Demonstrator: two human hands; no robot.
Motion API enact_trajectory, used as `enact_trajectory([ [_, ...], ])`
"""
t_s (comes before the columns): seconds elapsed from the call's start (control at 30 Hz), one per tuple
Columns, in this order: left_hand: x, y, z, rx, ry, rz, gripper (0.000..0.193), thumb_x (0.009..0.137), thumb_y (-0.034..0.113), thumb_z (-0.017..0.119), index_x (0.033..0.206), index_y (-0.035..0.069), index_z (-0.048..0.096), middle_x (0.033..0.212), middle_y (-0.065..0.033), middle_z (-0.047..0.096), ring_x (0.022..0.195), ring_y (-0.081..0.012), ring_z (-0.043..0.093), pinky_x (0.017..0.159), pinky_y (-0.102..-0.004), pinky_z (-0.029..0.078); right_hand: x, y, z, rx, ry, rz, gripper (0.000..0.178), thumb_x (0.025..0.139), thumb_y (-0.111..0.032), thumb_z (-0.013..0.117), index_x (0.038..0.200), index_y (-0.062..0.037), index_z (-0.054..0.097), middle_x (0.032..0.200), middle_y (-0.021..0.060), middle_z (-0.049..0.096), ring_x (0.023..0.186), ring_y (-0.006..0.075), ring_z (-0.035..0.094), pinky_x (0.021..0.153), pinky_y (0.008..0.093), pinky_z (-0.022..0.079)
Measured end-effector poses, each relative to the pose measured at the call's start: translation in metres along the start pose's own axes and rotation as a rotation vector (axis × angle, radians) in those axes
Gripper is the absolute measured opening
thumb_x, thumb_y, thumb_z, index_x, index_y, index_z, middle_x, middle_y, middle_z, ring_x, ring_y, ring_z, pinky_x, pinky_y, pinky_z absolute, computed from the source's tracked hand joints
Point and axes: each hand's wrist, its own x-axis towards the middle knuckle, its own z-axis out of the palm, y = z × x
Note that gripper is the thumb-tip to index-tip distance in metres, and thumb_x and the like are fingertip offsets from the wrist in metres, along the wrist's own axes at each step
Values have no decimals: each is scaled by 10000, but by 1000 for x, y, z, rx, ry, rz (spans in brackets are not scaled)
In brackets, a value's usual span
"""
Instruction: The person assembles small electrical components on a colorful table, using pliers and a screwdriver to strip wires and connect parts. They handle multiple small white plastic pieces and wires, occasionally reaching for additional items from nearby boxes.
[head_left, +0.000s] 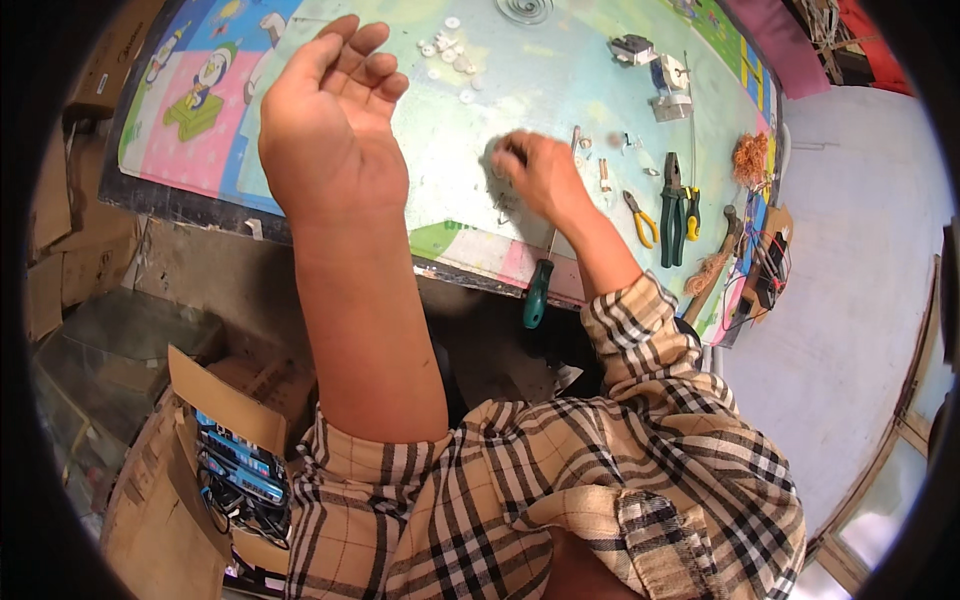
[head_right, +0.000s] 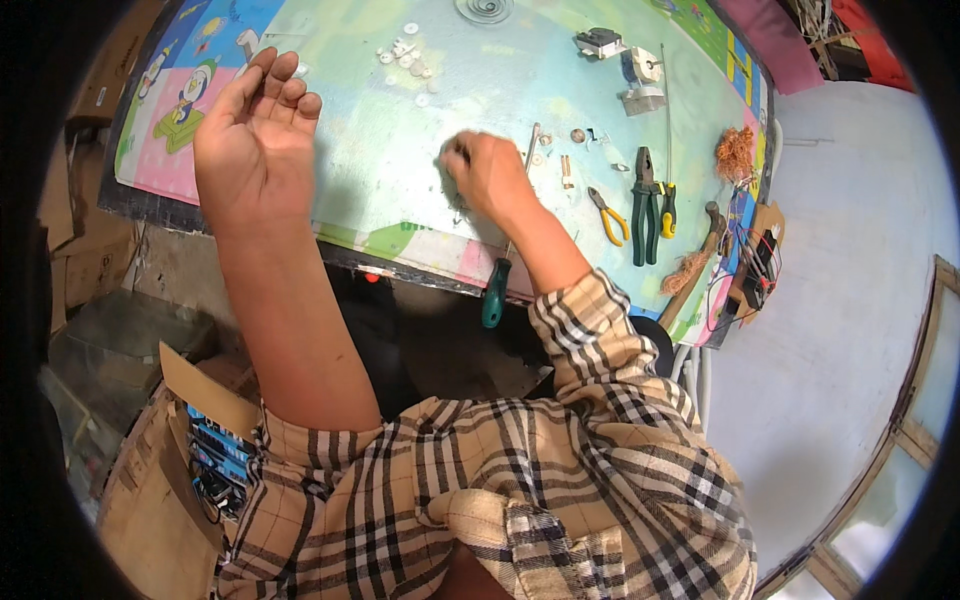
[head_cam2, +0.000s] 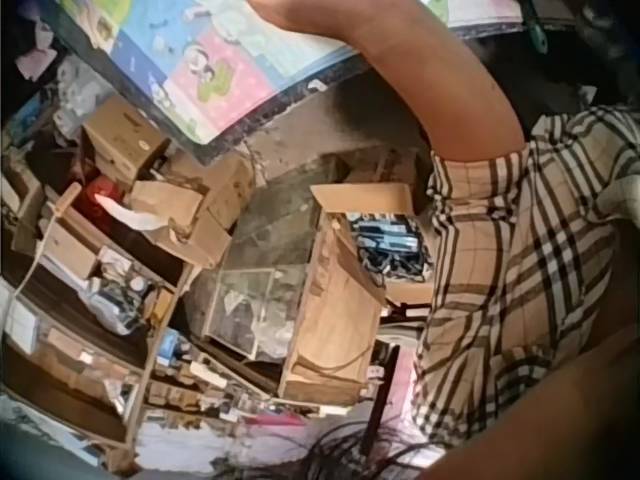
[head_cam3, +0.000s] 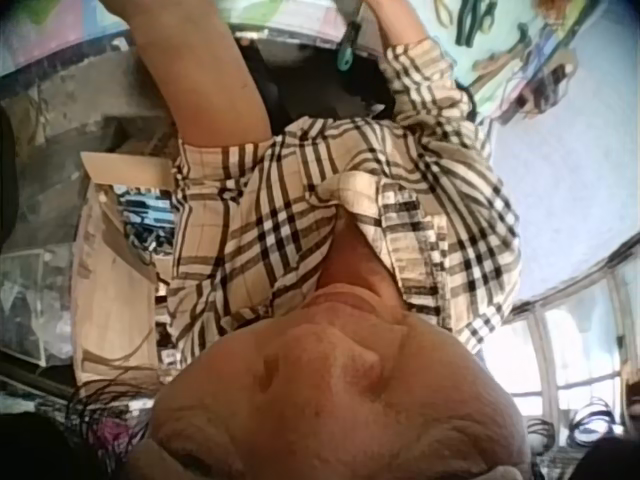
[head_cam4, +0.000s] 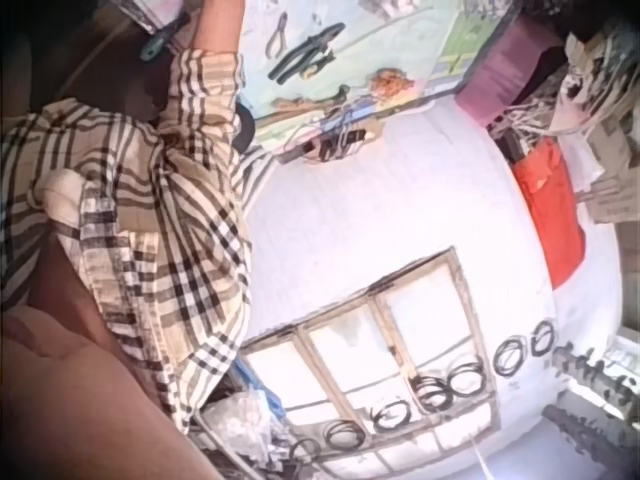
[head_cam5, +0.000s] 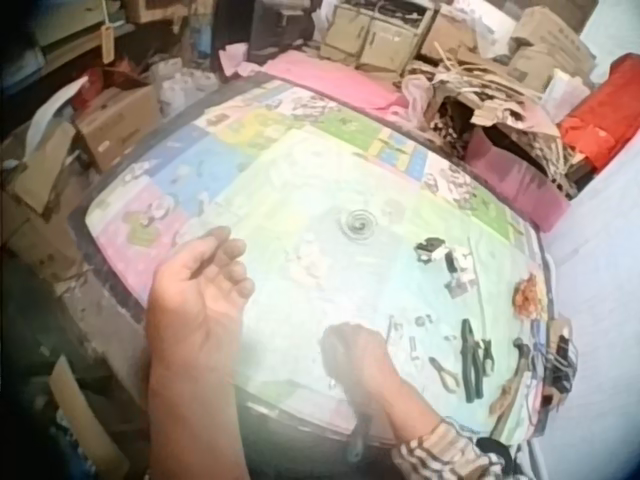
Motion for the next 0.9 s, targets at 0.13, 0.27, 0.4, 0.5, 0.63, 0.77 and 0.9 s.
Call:
enact_trajectory([
  [0.13,-1,-3,3,-15,-15,-21,251,876,93,486,1033,-100,519,889,-163,585,704,-197,528,650,-309,445,58,12,2,-98,131,22,269,799,-220,647,874,38,654,802,233,650,784,371,634,720,396,502],
  [0.27,-3,1,3,-8,-63,-33,238,898,62,463,1082,-89,470,964,-160,544,776,-202,495,697,-332,422,87,10,0,19,173,30,270,838,-238,622,952,6,640,775,135,677,714,221,655,677,314,504],
  [0.4,7,1,-5,-3,-51,-53,236,898,62,463,1080,-88,473,960,-160,549,771,-203,496,695,-331,424,50,15,-24,17,126,7,204,838,-183,604,927,-2,636,731,97,674,671,177,648,661,285,499],
  [0.5,6,2,-6,-7,-39,-44,236,898,61,463,1080,-87,474,955,-159,553,770,-203,497,694,-329,425,0,35,-20,-136,-28,31,151,812,-142,613,874,-5,631,744,120,665,662,184,647,646,295,495],
  [0.63,1,-2,-1,-1,-30,-27,249,890,85,475,1058,-98,497,923,-160,571,740,-200,510,677,-317,434,-61,26,-1,-90,-80,150,225,699,-162,710,865,-30,634,832,166,633,782,348,609,717,396,493],
  [0.77,1,-4,-1,3,-48,-46,264,895,98,476,1069,-100,492,921,-154,575,747,-196,508,682,-312,434,-71,25,29,-142,168,81,204,737,-126,684,900,-43,594,875,165,575,797,357,586,704,423,481],
  [0.9,1,-4,-2,52,-54,-41,256,904,88,464,1088,-89,480,949,-146,563,763,-192,502,688,-315,426,-84,18,32,-75,163,4,156,775,-41,585,928,-67,568,855,174,561,693,394,576,649,451,488],
])
